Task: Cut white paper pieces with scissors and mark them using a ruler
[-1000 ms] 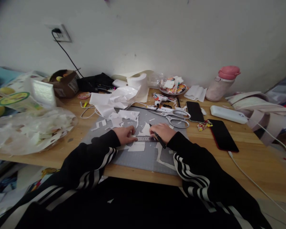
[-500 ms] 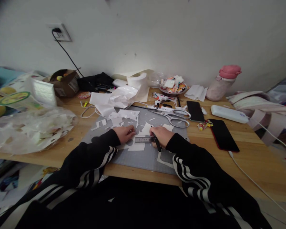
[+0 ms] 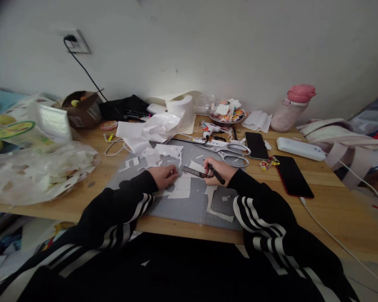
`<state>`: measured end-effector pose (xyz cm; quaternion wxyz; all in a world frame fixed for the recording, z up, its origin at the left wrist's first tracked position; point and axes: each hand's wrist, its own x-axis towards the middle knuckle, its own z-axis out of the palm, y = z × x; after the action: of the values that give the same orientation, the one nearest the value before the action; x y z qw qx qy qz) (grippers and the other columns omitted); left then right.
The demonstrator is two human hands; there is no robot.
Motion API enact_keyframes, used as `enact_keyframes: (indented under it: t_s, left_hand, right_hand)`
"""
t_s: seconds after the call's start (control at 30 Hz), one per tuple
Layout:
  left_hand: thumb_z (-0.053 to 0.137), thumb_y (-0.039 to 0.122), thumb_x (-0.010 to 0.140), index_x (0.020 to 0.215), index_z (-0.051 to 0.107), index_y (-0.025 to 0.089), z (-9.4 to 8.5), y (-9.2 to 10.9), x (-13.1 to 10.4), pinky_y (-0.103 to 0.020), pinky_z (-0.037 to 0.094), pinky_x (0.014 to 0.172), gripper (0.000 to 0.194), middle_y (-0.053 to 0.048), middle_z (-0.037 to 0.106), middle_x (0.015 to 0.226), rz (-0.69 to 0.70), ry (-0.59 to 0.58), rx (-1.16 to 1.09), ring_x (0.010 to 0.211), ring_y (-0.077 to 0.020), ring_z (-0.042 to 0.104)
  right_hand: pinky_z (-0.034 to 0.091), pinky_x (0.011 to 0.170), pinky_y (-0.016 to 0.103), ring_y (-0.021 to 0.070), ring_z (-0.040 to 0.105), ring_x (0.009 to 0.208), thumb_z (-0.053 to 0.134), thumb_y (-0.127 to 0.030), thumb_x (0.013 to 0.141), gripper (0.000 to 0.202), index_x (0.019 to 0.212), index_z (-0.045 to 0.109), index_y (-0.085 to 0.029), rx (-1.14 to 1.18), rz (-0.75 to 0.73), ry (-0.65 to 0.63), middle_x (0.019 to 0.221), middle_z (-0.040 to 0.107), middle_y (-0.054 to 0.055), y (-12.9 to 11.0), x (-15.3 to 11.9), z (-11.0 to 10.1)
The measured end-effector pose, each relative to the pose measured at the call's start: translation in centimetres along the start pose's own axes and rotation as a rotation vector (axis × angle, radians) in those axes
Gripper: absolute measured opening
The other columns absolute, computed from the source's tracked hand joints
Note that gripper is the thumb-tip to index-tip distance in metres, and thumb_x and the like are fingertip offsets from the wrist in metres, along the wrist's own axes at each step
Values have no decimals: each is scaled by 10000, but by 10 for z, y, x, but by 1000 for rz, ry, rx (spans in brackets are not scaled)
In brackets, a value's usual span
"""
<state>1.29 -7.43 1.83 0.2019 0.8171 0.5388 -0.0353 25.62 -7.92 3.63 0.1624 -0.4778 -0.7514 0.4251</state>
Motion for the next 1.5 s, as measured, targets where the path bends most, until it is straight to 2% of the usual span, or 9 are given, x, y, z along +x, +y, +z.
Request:
enact_keyframes:
  t_s: [0.17, 0.37, 0.5, 0.63, 0.77, 1.03, 1.17, 1.37, 1.5]
  left_hand:
    - [432, 389, 836, 879, 540, 203, 2, -2, 2, -261, 380, 579, 220, 12, 584, 613, 12, 15, -4, 566, -156, 534]
    - [437, 402, 827, 865, 544, 198, 7, -5, 5, -253, 362, 564, 233, 15, 563, 585, 13, 31, -8, 537, -146, 513]
    - [427, 411, 822, 812, 548, 200, 7, -4, 5, -254, 349, 551, 244, 8, 561, 583, 15, 59, -30, 542, -151, 511]
    - [384, 400, 846, 741, 536, 195, 6, 1, 3, -255, 320, 523, 276, 8, 517, 546, 68, 180, -100, 520, -142, 491]
    - [373, 399, 862, 735, 525, 192, 6, 4, 0, -253, 299, 520, 286, 14, 490, 537, 129, 296, -178, 509, -131, 471]
    - [369, 405, 858, 737, 491, 195, 9, 4, 1, -245, 298, 520, 271, 24, 477, 540, 189, 345, -275, 505, -119, 452]
    - [393, 400, 851, 884, 480, 189, 12, 3, 2, -236, 352, 533, 231, 22, 546, 613, 217, 357, -398, 522, -109, 487]
    - [434, 401, 846, 1144, 382, 176, 17, 0, 7, -233, 436, 578, 377, -44, 646, 873, 296, 391, -579, 670, -118, 586]
    - [430, 367, 847, 1194, 369, 172, 18, -2, 9, -235, 459, 592, 403, -72, 657, 957, 333, 367, -589, 763, -137, 614]
  right_hand:
    - [449, 390, 218, 81, 537, 505, 645, -267, 594, 345, 802, 371, -235, 401, 5, 76, 806, 570, -39, -9, -7, -7]
    - [518, 445, 277, 126, 602, 505, 631, -305, 641, 308, 765, 358, -238, 760, 34, 150, 675, 607, -50, -16, -2, 12]
    - [399, 359, 209, 86, 500, 405, 619, -292, 596, 295, 753, 376, -237, 866, 130, 266, 599, 603, -65, -16, 8, 31]
    - [278, 360, 170, 43, 374, 369, 581, -292, 545, 295, 725, 353, -235, 991, 135, 318, 571, 624, -60, -17, 15, 45]
    - [311, 388, 179, 53, 408, 396, 581, -235, 512, 297, 715, 365, -234, 1031, 146, 313, 587, 643, -52, -19, 14, 47]
    - [450, 429, 210, 88, 538, 474, 633, -173, 560, 310, 735, 384, -237, 1088, 142, 392, 598, 601, -66, -11, 10, 40]
    - [546, 548, 265, 106, 600, 587, 654, -164, 575, 298, 737, 414, -236, 1048, 158, 386, 639, 576, -76, -7, 10, 45]
    - [557, 572, 281, 109, 586, 597, 696, -205, 541, 302, 701, 440, -227, 962, 176, 327, 620, 524, -77, -10, 13, 65]
    - [563, 616, 310, 110, 582, 597, 711, -247, 541, 310, 688, 439, -227, 882, 133, 264, 618, 516, -76, -16, 11, 71]
